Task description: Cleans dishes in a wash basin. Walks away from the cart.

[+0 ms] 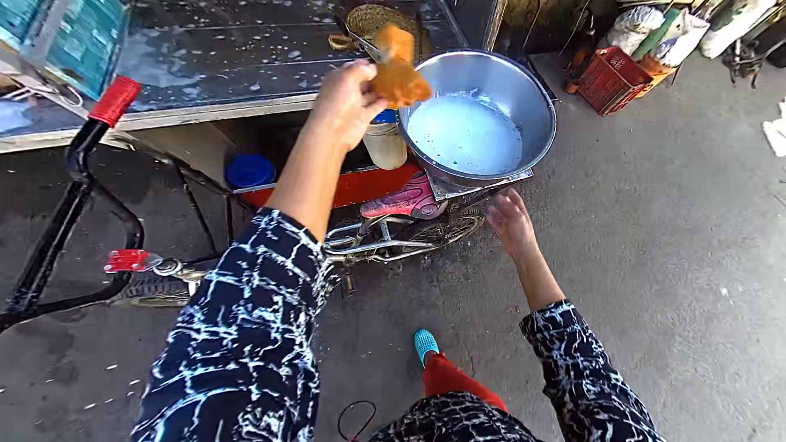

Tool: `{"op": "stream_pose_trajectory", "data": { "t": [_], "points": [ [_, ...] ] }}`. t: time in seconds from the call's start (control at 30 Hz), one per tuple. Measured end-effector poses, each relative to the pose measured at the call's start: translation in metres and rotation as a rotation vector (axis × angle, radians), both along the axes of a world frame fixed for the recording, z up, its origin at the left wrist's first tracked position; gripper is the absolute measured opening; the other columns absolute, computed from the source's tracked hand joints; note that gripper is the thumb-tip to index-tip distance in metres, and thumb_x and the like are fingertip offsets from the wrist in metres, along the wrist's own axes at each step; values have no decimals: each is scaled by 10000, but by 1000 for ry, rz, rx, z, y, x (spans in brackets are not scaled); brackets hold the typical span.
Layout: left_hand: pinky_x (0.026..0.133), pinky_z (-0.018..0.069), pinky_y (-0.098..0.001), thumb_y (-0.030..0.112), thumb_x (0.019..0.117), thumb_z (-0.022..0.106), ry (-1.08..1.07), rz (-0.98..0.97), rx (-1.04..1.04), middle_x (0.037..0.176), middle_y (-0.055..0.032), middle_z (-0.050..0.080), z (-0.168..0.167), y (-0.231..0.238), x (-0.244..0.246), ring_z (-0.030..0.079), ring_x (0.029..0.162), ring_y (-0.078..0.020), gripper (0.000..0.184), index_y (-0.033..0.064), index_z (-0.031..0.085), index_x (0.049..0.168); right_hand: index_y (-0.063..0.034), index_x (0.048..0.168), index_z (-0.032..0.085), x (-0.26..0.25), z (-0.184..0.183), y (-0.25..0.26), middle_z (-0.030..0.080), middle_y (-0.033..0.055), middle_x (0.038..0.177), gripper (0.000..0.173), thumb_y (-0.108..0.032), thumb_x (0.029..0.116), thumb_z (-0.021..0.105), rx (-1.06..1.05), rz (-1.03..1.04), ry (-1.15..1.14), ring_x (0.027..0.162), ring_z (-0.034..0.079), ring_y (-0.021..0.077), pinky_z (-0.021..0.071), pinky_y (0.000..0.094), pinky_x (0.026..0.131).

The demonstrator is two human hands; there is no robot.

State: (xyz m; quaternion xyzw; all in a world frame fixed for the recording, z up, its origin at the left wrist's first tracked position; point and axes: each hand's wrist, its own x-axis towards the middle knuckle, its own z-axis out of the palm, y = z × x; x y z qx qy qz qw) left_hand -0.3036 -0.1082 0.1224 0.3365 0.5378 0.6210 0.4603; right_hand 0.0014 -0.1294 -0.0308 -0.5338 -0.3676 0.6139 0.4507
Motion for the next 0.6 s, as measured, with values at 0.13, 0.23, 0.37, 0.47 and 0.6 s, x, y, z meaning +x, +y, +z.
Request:
{"op": "stream_pose_trajectory", "data": {
  "t": [0.13,0.23,0.37,0.47,0.6],
  "points": [
    [994,523,-305,134,1079,435,157,-84,4,1419,-181,532,-6,-40,23,618,1181,-186,430,-29,432,1477,-143,1613,194,-39,29,17,331,134,1591,517,-243,1121,320,74,-137,130,1266,557,240,528,366,962],
    [1021,535,-381,134,1080,449,218,-198,-66,1441,-188,549,-65,-155,7,635,1202,-223,435,3,446,1495,-146,1599,250,-53,16,-12,331,115,1612,500,-256,1121,342,104,-122,106,1328,519,250,499,397,1023],
    [1031,529,-400,126,1078,481,95,-211,-501,1389,-218,587,-207,-392,-61,643,1193,-267,393,-23,516,1439,-83,1568,320,-71,-51,-92,417,198,1539,474,-224,1117,357,-27,-168,-62,1249,568,280,523,401,971],
    [1041,498,-453,117,1085,484,-4,33,-802,1414,-270,555,-282,-608,-136,611,1226,-339,398,-33,492,1453,-25,1507,402,-79,-103,-207,507,240,1411,446,-250,1123,386,-256,-110,-398,1052,601,284,518,412,869],
    [1001,497,-527,90,1088,451,-63,558,-1070,1397,-359,524,-323,-878,-217,615,1171,-422,421,-79,439,1473,108,1475,387,-47,-164,-371,424,327,1507,456,-189,1132,329,-559,274,-921,1374,487,396,441,498,1112]
  ]
}}
